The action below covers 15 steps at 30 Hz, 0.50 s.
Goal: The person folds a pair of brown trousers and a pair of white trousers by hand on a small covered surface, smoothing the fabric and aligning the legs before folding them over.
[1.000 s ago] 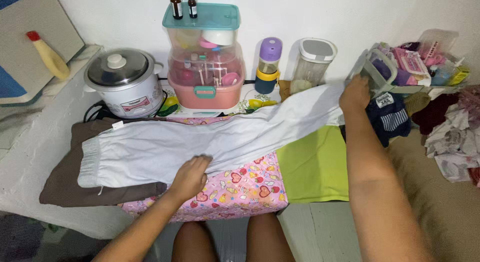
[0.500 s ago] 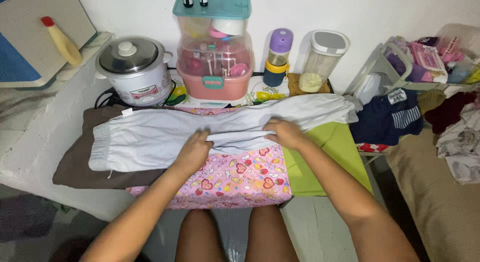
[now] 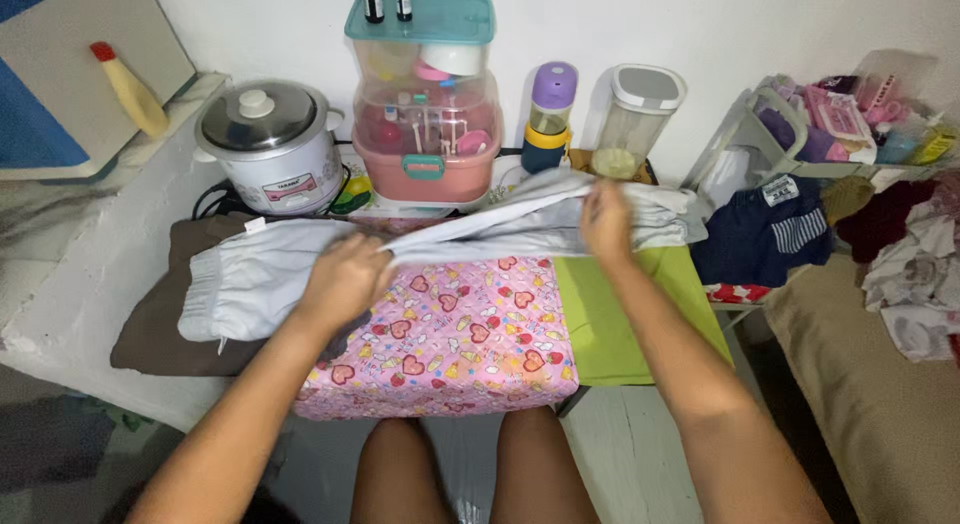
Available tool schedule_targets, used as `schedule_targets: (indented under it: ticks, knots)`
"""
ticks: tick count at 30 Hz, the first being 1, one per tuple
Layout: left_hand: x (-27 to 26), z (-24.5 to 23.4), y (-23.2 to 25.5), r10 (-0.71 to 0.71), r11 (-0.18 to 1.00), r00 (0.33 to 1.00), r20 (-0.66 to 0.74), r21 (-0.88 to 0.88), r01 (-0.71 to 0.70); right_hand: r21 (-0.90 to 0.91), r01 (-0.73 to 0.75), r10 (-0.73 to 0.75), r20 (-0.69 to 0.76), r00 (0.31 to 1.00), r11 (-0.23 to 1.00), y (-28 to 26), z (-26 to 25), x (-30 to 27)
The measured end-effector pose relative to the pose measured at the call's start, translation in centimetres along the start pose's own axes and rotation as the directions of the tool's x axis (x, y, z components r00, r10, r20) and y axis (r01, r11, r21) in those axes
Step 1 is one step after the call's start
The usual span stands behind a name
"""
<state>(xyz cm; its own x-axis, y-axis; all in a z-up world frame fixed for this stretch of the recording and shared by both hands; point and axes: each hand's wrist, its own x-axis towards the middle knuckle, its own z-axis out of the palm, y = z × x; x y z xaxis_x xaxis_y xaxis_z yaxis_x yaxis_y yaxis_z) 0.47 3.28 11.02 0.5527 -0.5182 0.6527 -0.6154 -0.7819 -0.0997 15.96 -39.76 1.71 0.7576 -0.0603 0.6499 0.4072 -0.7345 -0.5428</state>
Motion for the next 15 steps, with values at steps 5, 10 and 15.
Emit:
schedule_targets:
  ticks: [5,10,15]
  knots:
    - [0.0,0.6,-2.7,-0.129,0.99,0.98,-0.149,0.031,0.135,-0.109,0.272,-0.2,0.434,0.878,0.956,-3.6,0.5,-7.7]
    - [1.1,0.7,-4.7,-0.004,0.994,0.97,-0.244,0.104,0.031,-0.322,0.029,0.117,0.426,0.897,0.946,2.6,5.1,-6.9]
    - [1.6,0.8,-6.4,-0.066,0.98,0.954,-0.294,0.162,0.118,-0.46,0.118,0.029,0.3,0.953,0.88,9.7,4.3,-1.2]
